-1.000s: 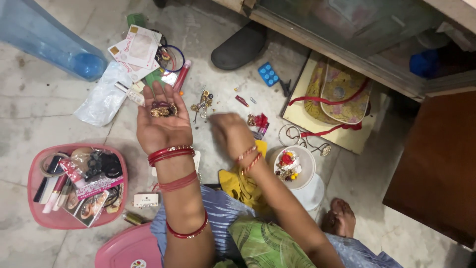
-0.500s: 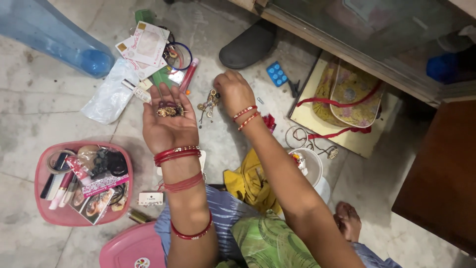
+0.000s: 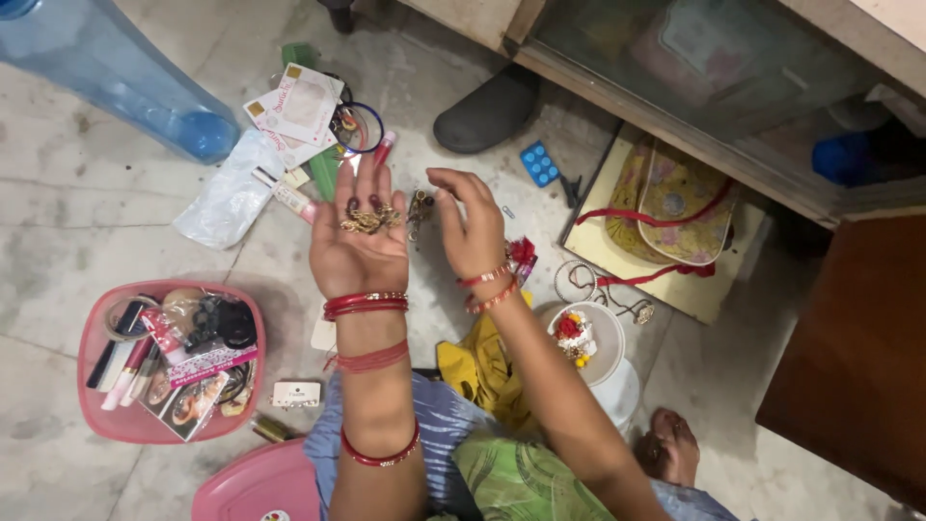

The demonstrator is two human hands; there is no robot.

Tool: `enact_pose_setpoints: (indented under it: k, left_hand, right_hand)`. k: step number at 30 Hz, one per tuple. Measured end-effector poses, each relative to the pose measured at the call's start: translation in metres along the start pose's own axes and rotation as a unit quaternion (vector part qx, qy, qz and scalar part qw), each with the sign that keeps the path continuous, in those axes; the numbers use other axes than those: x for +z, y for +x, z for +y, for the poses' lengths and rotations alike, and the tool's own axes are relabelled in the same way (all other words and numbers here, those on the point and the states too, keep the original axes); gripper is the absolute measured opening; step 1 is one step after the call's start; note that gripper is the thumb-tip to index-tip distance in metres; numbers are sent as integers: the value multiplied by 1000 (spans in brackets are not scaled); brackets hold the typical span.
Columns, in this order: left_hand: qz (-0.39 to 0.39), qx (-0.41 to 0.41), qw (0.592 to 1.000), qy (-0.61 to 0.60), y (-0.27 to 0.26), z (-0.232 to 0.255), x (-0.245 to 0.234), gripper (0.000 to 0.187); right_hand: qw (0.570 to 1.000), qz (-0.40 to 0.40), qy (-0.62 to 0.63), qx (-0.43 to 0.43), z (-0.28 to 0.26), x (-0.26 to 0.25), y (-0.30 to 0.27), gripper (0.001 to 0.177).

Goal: Organizing jewelry and small accessories into containers while sitting on the floor.

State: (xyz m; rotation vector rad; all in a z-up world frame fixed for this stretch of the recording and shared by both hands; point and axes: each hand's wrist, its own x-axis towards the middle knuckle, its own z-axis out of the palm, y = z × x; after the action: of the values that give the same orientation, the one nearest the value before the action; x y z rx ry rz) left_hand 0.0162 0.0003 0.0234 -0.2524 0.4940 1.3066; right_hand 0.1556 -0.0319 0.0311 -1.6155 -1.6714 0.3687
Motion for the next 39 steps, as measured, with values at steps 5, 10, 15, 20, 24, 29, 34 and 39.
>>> enact_pose_setpoints:
  k: [5, 10, 15, 20, 24, 29, 34, 39]
  left_hand:
    - [-87, -25, 995, 50, 6, -12, -13, 57]
    - [-93, -62, 992, 50, 2, -34, -8, 58]
    - [-161, -143, 976, 38, -2, -60, -8, 59]
    - [-168, -166, 967, 98, -6, -79, -8, 59]
    - [-187, -169, 957, 147, -9, -96, -17, 58]
    - [-154, -186, 947, 211, -26, -110, 0, 57]
    - [-181, -201, 935, 229, -23, -125, -14, 59]
    - [-156, -210, 934, 242, -26, -133, -12, 60]
  right_hand:
    - [983, 76, 152, 75, -44, -32, -8, 17]
    - [989, 17, 131, 63, -37, -49, -14, 27]
    - [985, 65, 130, 92, -28, -63, -26, 19]
    - [995, 80, -64, -13, -43, -90, -24, 29]
    - [994, 81, -68, -8, -20, -92, -38, 19]
    - [946, 123, 218, 207, 24, -93, -62, 9]
    - [988, 95, 51, 115, -4, -119, -57, 21]
    - [976, 37, 80, 199, 44, -101, -78, 20]
